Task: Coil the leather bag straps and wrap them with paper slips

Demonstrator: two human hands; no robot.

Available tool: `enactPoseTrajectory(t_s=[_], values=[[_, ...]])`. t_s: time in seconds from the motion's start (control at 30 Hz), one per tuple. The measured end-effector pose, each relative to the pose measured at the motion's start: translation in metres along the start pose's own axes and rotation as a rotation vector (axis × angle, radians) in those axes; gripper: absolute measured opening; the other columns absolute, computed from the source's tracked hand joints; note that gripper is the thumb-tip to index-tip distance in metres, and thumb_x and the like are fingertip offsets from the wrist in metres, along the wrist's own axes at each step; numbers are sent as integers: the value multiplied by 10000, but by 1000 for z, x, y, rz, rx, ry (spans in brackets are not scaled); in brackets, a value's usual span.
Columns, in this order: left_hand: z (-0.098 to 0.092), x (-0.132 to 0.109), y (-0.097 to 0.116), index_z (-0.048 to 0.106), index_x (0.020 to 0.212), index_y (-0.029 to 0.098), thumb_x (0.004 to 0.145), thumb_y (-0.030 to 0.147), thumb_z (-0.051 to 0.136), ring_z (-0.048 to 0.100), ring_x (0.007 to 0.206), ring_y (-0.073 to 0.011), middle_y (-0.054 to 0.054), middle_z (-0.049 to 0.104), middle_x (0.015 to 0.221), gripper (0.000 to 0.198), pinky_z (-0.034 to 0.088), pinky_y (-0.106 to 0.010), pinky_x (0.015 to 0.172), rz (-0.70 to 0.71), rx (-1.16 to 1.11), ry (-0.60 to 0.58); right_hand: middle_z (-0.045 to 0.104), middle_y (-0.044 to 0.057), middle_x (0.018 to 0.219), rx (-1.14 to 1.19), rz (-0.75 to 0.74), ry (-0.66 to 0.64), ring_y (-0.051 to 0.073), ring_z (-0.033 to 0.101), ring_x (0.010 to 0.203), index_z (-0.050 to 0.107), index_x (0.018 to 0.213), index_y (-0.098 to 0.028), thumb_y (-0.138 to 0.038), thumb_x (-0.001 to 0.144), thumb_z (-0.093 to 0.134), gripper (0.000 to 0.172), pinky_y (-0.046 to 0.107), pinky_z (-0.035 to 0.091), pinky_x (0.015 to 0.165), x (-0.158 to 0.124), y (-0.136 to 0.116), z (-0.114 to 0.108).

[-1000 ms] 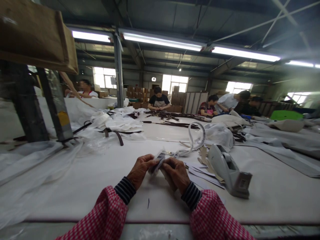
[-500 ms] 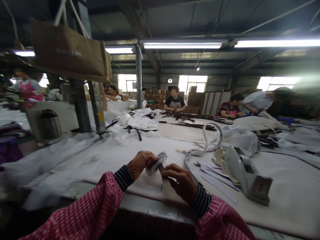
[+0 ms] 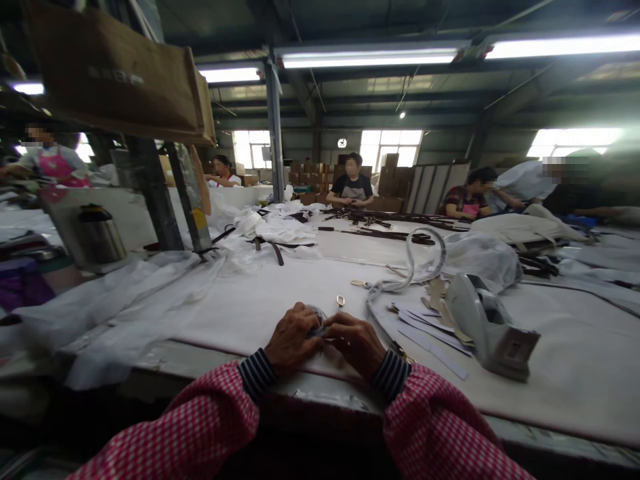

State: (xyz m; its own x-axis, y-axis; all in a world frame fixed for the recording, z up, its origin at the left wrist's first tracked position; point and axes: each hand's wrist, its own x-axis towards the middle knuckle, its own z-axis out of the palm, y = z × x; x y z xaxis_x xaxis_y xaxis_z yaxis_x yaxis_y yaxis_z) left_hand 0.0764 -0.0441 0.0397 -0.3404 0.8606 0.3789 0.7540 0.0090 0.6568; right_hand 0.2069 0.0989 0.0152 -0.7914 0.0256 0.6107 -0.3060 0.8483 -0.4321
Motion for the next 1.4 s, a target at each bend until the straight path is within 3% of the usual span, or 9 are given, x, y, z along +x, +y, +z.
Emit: enactPoseTrajectory(t_s=[0.2, 0.37, 0.53, 0.67, 0.83, 1.0, 1.17, 1.3, 1.4], values=[[-13, 3, -3, 620, 756, 213, 721, 207, 668, 544, 927, -269, -60, 651, 883, 60, 388, -350, 814, -9, 71, -98, 680, 43, 875, 126, 91, -2, 142, 635, 752, 734, 879, -180, -154, 919, 598, 145, 241, 467, 702, 5, -4, -5], [-25, 7, 2, 575, 1051, 220, 828, 225, 550, 618, 847, -219, -25, 689, 920, 225, 431, -320, 780, -44, 63, -146, 667, 16, 762, 34, 176, -2, 131, 603, 665, 750, 784, -167, -46, 789, 685, 138, 229, 422, 637, 19, 0, -4], [-33, 15, 1, 634, 949, 221, 778, 174, 585, 647, 810, -205, -1, 726, 867, 184, 419, -294, 770, -27, 59, -176, 690, -1, 682, 0, 273, -82, 140, 623, 640, 756, 746, -172, -19, 715, 710, 163, 224, 416, 619, 36, -2, -10], [-28, 20, -5, 678, 796, 213, 763, 190, 594, 605, 698, -182, 19, 680, 693, 93, 403, -280, 701, -55, 12, -107, 691, -7, 637, 5, 320, -119, 150, 630, 634, 757, 740, -175, -39, 705, 704, 150, 238, 427, 627, 42, -7, -16], [-13, 24, -15, 671, 721, 181, 717, 222, 601, 599, 672, -179, -6, 680, 672, 81, 428, -263, 628, -144, -159, 28, 650, -23, 568, 230, 492, -218, 136, 619, 548, 689, 751, -160, -83, 732, 686, 79, 237, 469, 571, 50, -3, -16], [-3, 24, -24, 637, 745, 154, 639, 170, 546, 603, 621, -161, -19, 667, 677, 140, 452, -250, 578, -192, -357, 150, 670, -24, 601, 383, 594, -340, 145, 645, 501, 642, 914, -153, -151, 692, 728, 238, 218, 506, 448, 63, 17, -9], [0, 21, -27, 575, 723, 170, 646, 178, 589, 575, 607, -142, 10, 614, 661, 79, 433, -241, 565, -185, -432, 219, 649, -16, 553, 465, 637, -479, 112, 606, 453, 709, 780, -125, -201, 667, 736, 138, 189, 499, 418, 73, 28, -8], [-2, 13, -21, 579, 792, 189, 722, 252, 676, 563, 679, -158, 20, 596, 717, 135, 440, -277, 640, -157, -386, 269, 610, -26, 490, 463, 667, -482, 96, 560, 412, 707, 694, -120, -164, 637, 722, 74, 178, 459, 405, 75, 29, -6], [-7, 0, -16, 647, 873, 208, 791, 337, 705, 566, 899, -223, -19, 642, 885, 163, 434, -365, 833, -82, -128, 256, 581, -34, 465, 431, 653, -422, 105, 547, 405, 682, 661, -126, -188, 653, 714, 70, 193, 442, 404, 72, 26, -3]])
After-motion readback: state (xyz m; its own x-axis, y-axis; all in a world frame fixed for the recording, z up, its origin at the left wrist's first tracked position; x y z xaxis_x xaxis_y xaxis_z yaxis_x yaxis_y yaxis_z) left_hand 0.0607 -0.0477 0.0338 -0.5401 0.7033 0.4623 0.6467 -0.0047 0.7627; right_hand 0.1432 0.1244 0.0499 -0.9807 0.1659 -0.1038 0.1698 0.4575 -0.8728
